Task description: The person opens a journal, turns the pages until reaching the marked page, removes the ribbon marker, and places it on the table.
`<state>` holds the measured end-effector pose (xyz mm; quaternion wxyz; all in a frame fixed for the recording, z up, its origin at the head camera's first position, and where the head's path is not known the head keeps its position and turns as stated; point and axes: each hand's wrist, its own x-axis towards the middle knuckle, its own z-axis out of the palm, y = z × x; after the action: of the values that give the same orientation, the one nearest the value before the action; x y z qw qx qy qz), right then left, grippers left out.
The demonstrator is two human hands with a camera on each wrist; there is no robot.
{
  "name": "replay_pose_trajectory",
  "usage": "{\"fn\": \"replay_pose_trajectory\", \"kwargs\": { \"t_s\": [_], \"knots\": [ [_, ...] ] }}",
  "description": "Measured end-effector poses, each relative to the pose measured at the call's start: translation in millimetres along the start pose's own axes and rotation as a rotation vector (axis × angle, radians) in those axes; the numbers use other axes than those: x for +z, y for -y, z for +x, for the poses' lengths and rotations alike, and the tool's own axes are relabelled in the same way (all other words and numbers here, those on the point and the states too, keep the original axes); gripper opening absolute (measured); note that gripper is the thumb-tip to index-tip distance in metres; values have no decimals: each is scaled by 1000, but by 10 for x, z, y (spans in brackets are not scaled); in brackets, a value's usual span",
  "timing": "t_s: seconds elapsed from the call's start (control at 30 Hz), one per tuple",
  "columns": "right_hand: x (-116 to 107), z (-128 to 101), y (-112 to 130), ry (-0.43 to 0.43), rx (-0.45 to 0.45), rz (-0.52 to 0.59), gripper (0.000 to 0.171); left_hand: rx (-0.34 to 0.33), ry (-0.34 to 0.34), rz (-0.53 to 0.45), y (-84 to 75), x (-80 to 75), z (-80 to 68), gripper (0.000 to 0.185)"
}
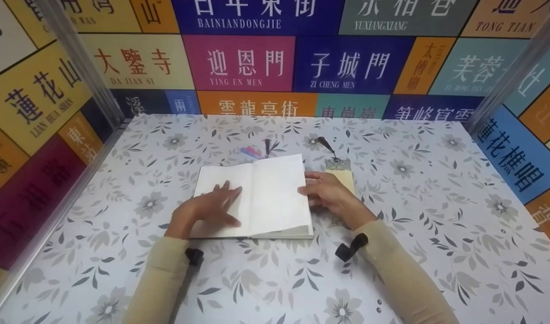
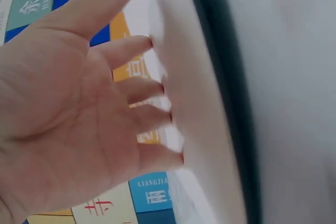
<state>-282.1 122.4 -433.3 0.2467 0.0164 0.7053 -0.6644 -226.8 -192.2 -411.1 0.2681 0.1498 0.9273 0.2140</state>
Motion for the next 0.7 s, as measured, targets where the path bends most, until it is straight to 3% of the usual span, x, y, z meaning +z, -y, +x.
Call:
{"fn": "replay_pose_trajectory", "kwargs": {
  "t_s": [0.1,0.37,0.57,0.7],
  "knots": [
    [12,-24,31,5,-3,3,66,11,-1,15,60,4,-96,94],
    [32,-108,140,28,-28,-15,64,-34,-3,52,177,47,-360,91],
    [67,-207,231,168,-143,-45,63,-23,-29,-3,304,59,-546,83],
    [101,-258,264,303,-251,-60,52,14,-103,-11,357,60,-640,66]
  ]
}}
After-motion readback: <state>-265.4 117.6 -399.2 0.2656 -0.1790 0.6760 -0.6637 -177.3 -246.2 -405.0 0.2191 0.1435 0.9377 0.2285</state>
